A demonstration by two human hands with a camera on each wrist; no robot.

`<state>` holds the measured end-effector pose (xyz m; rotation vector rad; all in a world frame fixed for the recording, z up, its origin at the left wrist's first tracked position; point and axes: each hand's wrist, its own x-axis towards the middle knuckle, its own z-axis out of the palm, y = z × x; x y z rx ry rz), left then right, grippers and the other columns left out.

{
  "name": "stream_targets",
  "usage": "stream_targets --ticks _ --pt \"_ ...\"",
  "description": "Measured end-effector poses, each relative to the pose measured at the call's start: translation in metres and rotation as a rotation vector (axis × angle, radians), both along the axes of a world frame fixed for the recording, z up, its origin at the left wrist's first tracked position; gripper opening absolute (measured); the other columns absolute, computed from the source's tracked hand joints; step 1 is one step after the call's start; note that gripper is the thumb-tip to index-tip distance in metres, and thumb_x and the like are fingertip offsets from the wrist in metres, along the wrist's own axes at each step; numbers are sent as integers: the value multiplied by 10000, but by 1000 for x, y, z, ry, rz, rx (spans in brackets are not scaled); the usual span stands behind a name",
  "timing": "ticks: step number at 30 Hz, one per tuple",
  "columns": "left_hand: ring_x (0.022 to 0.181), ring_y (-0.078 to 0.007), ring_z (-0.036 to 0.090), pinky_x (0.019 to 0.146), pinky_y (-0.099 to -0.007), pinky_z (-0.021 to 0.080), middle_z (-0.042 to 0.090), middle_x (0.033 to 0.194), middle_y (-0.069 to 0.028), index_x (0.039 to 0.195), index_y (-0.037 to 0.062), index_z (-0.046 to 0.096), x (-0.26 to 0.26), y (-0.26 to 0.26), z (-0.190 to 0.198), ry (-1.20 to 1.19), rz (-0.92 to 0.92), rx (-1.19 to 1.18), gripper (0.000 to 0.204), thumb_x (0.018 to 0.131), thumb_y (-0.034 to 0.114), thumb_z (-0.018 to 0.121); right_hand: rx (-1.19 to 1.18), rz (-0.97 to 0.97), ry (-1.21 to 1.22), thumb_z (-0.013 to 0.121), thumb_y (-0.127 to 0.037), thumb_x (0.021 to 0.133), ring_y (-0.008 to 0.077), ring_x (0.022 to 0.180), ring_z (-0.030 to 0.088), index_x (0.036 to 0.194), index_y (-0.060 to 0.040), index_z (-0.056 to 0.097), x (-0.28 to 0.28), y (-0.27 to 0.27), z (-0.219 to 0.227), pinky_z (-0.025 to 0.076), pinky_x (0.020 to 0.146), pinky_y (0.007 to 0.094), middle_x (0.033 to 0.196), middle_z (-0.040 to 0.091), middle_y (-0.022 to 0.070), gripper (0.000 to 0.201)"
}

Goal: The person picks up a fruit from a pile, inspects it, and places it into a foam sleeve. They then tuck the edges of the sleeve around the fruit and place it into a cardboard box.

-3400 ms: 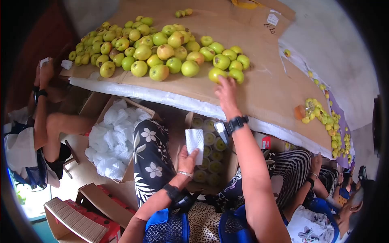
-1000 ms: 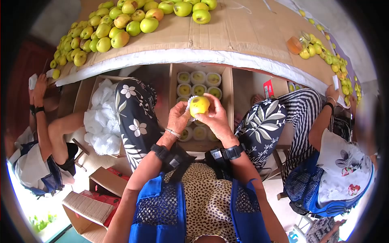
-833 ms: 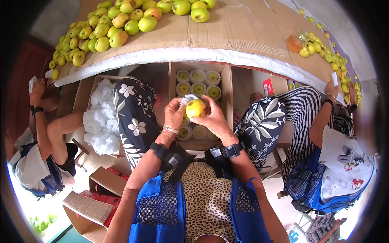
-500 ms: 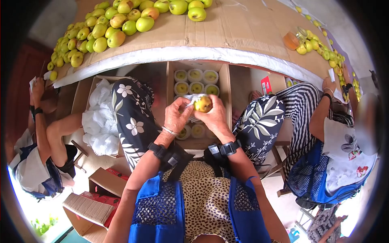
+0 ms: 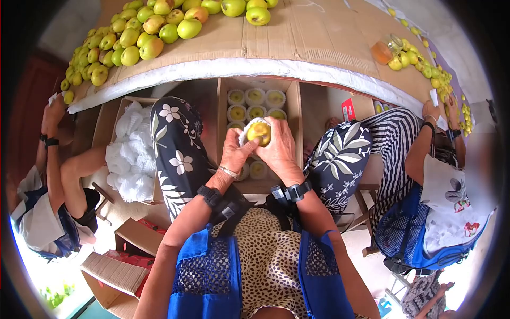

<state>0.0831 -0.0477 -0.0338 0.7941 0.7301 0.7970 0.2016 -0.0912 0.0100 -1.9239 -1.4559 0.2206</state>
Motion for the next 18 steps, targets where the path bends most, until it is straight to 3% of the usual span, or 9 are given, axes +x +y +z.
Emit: stream_targets --ticks 2,3,4,5,6,8,11,18 --pt "777 -85 514 620 -213 456 506 894 -34 947 81 390 -7 8 -1 6 37 -101 362 738 69 685 86 59 228 728 -143 593 276 862 531 1085 -57 453 3 -1 -10 459 703 351 976 503 133 570" --pt "788 -87 519 627 -213 460 512 899 -26 966 89 392 -7 10 3 38 55 -23 363 743 75 677 129 88 341 724 -143 595 268 850 537 1095 -53 456 5 -1 -12 465 694 341 985 504 135 574" --pt "800 -89 523 634 -214 464 519 904 -17 985 98 393 -7 11 7 69 69 53 364 749 80 670 48 64 500 697 -105 662 181 798 554 1087 -22 490 7 -2 -7 471 678 271 994 532 114 480" --pt "812 -92 528 641 -214 469 525 910 -9 1003 106 395 -5 11 10 99 79 127 366 754 85 662 72 81 633 676 -96 694 156 792 550 1077 -14 497 9 -3 -10 471 675 256 990 539 101 431" --pt "914 -115 516 753 -252 456 527 998 -32 1088 81 405 -2 9 10 25 80 144 402 768 91 648 97 95 764 655 -87 725 131 786 546 1068 -6 504 12 -2 -15 470 672 242 987 546 89 383" --pt "969 -127 502 814 -270 440 517 1055 -53 1148 62 397 -3 11 14 -29 9 118 450 772 79 643 162 134 1005 575 -48 812 82 772 538 1050 17 514 16 -1 -22 473 670 222 950 575 56 254" --pt "1029 -143 483 876 -284 411 503 1120 -52 1253 59 359 -6 12 19 -59 -58 69 543 782 74 628 165 124 1060 566 -62 824 83 749 551 1016 20 525 16 -1 -21 471 653 223 896 588 45 212" --pt "1054 -159 464 891 -283 398 463 1157 -60 1321 87 277 -10 10 20 70 -177 179 677 738 9 611 96 64 748 555 -38 813 90 691 564 878 4 577 13 -4 -17 459 628 221 826 590 53 81"
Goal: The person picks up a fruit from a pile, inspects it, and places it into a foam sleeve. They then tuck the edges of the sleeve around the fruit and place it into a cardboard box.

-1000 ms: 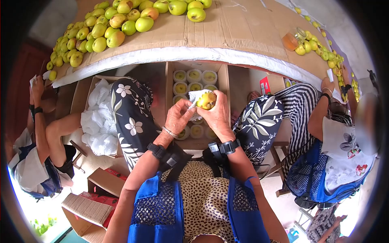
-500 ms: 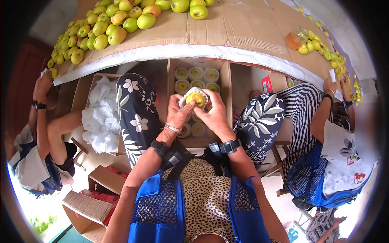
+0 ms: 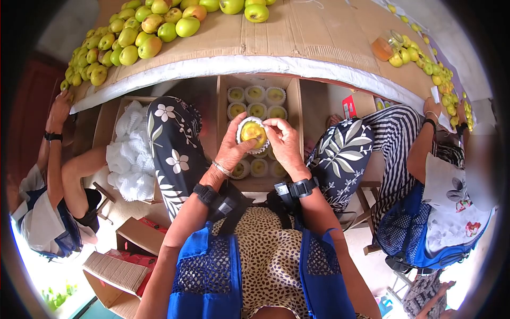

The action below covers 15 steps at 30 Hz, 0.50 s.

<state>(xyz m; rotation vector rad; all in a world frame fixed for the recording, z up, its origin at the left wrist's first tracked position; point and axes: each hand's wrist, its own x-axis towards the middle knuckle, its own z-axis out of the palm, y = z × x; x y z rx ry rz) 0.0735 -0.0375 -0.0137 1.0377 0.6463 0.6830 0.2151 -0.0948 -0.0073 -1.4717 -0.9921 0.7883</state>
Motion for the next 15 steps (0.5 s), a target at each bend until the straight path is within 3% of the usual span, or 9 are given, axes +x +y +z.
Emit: stream_targets --ticks 1,5,8,10,13,15 --pt "1053 -161 462 891 -281 397 458 1161 -61 1329 90 265 1 0 1 24 -1 47 695 730 -1 607 3 -13 3 557 -33 808 93 688 562 872 0 580 -1 1 -5 459 625 224 815 587 54 76" --pt "1019 -154 475 866 -251 407 456 1151 -69 1349 90 209 -2 1 -7 12 -24 -150 701 733 -5 531 42 -22 -4 567 -30 797 119 679 561 866 -17 590 -6 0 -5 452 607 244 777 573 56 73" --pt "1001 -183 496 794 -292 464 459 1141 -81 1340 96 214 -2 1 -12 187 -47 -109 663 746 40 502 92 4 -210 567 -13 787 183 671 568 868 -29 594 -10 1 3 445 594 269 777 572 84 88" --pt "998 -210 505 742 -340 494 463 1128 -91 1306 97 255 -2 2 6 214 -70 -276 601 755 70 494 110 27 -245 555 -6 788 214 666 568 870 -31 593 -13 1 9 446 593 277 781 574 102 94" --pt "1005 -243 509 699 -409 517 464 1111 -100 1246 103 309 -2 0 1 196 -129 -442 512 763 95 479 122 49 -233 553 -24 799 178 665 572 874 -24 587 -11 3 8 447 595 265 777 587 84 82" --pt "1009 -252 510 700 -433 519 463 1103 -102 1214 106 329 -1 -1 -6 145 -136 -479 471 765 96 470 80 64 -60 553 -39 810 129 668 563 876 -20 586 -8 3 3 445 594 247 772 593 62 75"
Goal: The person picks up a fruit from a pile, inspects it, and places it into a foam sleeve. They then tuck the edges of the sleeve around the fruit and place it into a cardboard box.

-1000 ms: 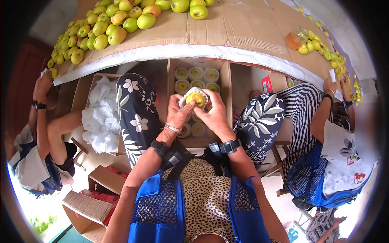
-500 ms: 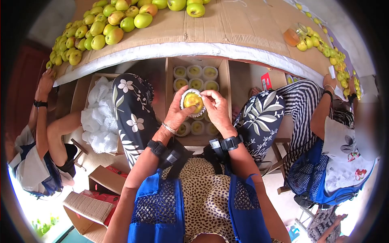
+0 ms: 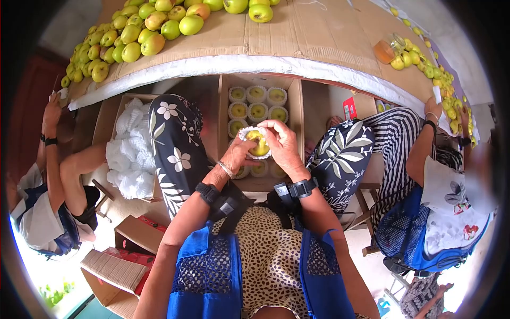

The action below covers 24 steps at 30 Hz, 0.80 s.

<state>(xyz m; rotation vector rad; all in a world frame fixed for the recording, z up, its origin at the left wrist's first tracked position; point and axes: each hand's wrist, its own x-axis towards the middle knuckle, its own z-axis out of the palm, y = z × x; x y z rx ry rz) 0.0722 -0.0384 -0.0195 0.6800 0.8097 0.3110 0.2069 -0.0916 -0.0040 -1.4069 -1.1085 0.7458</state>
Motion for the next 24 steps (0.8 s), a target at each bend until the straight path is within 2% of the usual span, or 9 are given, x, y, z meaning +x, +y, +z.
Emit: stream_targets --ticks 4,7,11,14,17,19,22,23,24 --pt "1002 -249 516 724 -436 515 457 1099 -97 1197 106 330 3 -2 3 -39 61 20 458 760 80 465 -65 22 210 556 -64 829 37 689 528 881 -10 582 2 0 3 433 591 200 776 594 11 79" --pt "987 -232 523 721 -406 516 464 1092 -89 1190 102 336 4 -5 -1 -87 100 -4 462 749 63 468 -72 9 251 556 -60 831 25 682 512 904 -10 580 3 -3 5 425 593 181 766 581 0 91" --pt "952 -188 533 706 -332 512 487 1064 -75 1173 102 362 8 -3 -10 -132 129 68 452 738 60 477 -115 -70 680 551 -29 823 32 643 484 946 -12 570 9 -2 4 415 587 173 763 557 -7 126" --pt "900 -161 545 663 -294 502 525 992 -60 1129 94 418 10 -5 -20 -94 82 92 407 731 69 498 -119 -3 574 545 -21 821 28 642 480 939 -7 568 14 -5 6 410 577 170 772 557 -12 120" --pt "863 -148 546 659 -284 487 547 931 -44 1076 70 463 7 -3 -9 64 182 142 356 726 91 521 -182 126 212 567 -24 799 22 655 493 941 -16 573 2 -6 17 413 569 177 751 574 -12 142" --pt "854 -138 541 675 -268 472 554 915 -38 1061 50 473 4 7 -9 87 340 220 333 732 80 520 -245 247 -9 630 -43 742 37 648 500 942 -43 582 2 -7 18 417 544 190 775 581 3 206" --pt "860 -131 535 709 -257 463 553 937 -42 1086 44 457 5 7 -5 13 457 405 365 729 46 535 -70 65 -190 671 -50 691 65 637 512 922 -56 586 -5 -5 26 421 541 195 788 572 18 246" --pt "866 -129 534 723 -255 462 550 952 -45 1102 45 447 5 7 -2 -30 476 483 388 726 31 543 -137 13 -186 708 -76 643 130 704 538 995 -62 546 -3 -6 23 448 594 238 881 558 49 388" --pt "871 -128 532 736 -253 461 548 967 -49 1119 47 436 5 9 0 -72 494 560 413 723 17 550 -101 -8 -229 714 -85 633 151 742 539 1030 -64 521 -3 -4 24 452 626 260 911 549 63 441"
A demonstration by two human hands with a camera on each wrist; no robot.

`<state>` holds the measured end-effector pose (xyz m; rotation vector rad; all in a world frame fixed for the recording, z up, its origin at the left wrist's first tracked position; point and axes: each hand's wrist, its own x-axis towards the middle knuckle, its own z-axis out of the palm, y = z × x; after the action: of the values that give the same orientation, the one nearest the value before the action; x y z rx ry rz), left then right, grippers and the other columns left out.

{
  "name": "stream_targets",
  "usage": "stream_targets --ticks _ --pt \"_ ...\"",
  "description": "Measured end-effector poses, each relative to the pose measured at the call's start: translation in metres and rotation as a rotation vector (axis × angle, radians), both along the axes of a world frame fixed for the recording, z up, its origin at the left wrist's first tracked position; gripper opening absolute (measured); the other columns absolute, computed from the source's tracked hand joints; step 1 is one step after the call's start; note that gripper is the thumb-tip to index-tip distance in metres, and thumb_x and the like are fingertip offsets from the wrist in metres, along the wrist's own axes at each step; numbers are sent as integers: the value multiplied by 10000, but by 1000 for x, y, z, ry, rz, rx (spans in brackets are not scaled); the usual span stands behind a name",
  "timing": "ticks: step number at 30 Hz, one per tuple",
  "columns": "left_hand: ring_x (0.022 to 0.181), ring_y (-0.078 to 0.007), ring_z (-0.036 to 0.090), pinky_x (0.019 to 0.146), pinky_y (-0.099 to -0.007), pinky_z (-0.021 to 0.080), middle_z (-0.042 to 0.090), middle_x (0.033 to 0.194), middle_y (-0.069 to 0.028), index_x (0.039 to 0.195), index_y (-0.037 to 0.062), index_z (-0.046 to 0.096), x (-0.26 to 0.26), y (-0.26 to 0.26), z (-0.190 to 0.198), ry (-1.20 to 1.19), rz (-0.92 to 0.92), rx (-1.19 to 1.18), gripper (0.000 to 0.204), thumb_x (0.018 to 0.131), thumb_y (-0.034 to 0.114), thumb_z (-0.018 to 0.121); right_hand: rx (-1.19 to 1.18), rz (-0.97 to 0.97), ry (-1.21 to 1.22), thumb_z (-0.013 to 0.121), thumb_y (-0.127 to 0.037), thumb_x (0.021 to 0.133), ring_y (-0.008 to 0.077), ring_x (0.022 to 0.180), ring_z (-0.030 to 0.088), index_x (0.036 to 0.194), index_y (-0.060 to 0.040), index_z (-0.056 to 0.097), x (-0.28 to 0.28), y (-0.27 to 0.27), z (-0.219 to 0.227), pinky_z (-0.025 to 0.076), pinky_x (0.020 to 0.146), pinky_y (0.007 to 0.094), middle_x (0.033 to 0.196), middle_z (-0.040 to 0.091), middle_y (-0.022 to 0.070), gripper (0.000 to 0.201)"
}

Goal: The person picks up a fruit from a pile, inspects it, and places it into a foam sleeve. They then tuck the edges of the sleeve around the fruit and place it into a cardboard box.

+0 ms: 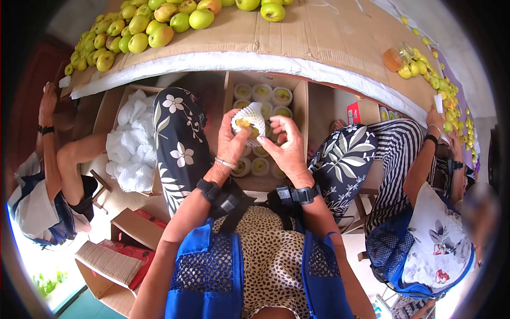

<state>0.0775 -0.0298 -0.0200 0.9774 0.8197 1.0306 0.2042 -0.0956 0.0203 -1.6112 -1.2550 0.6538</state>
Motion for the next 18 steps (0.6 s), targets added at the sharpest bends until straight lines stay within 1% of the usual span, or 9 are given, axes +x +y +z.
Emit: stream_targets --ticks 2,3,5,6,8,11,14,16,18 --pt "904 -137 536 781 -270 449 553 991 -78 1122 37 450 -3 1 -1 138 -37 99 439 702 14 575 70 -29 -86 726 -103 613 193 817 542 1099 -69 471 -1 1 2 461 690 304 972 531 89 549" --pt "921 -141 537 795 -270 442 553 1010 -95 1114 39 460 -5 0 6 240 -64 149 437 693 23 578 -17 6 -78 723 -101 600 279 933 520 1152 -68 407 -2 -1 -5 443 782 367 1048 495 139 637" --pt "985 -190 545 840 -295 427 542 1076 -152 1104 35 474 -4 -4 23 441 -124 222 460 662 55 599 -3 -36 -99 709 -90 608 306 951 517 1147 -61 406 -10 1 -15 440 795 376 1046 497 156 618" --pt "937 -156 552 807 -280 445 564 1045 -128 1131 36 479 -2 -3 19 563 -73 518 470 681 42 611 5 -57 -107 703 -84 613 320 960 515 1144 -58 406 -13 3 -18 438 802 381 1045 498 164 609" --pt "1006 -222 535 831 -303 433 509 1146 -182 1164 36 434 -4 -3 17 666 -64 692 531 676 81 640 12 -67 -70 703 -86 615 330 966 514 1146 -49 396 -15 2 -20 434 812 383 1050 498 173 615" --pt "1083 -300 489 866 -334 413 405 1255 -225 1139 31 386 -5 -5 22 551 -13 601 527 686 110 644 50 -88 19 709 -89 615 335 975 514 1149 -39 386 -14 4 -23 428 823 385 1057 499 181 626" --pt "1136 -438 388 929 -414 354 310 1304 -262 1052 39 364 -8 -3 20 488 -99 717 478 661 101 632 104 -107 71 723 -87 612 309 985 516 1155 -40 375 -13 4 -25 425 831 374 1063 502 176 646" --pt "1136 -451 379 932 -424 349 303 1305 -271 1014 43 366 -8 -5 22 491 -99 727 444 656 88 624 113 -86 -58 728 -77 614 274 994 520 1166 -40 355 -10 3 -19 422 844 354 1069 507 167 668" --pt "1138 -457 373 934 -432 344 295 1309 -276 989 46 367 -9 -7 25 509 -98 745 428 649 83 623 110 -108 -19 722 -63 613 269 996 519 1168 -37 349 -13 2 -16 418 851 352 1065 507 167 669"
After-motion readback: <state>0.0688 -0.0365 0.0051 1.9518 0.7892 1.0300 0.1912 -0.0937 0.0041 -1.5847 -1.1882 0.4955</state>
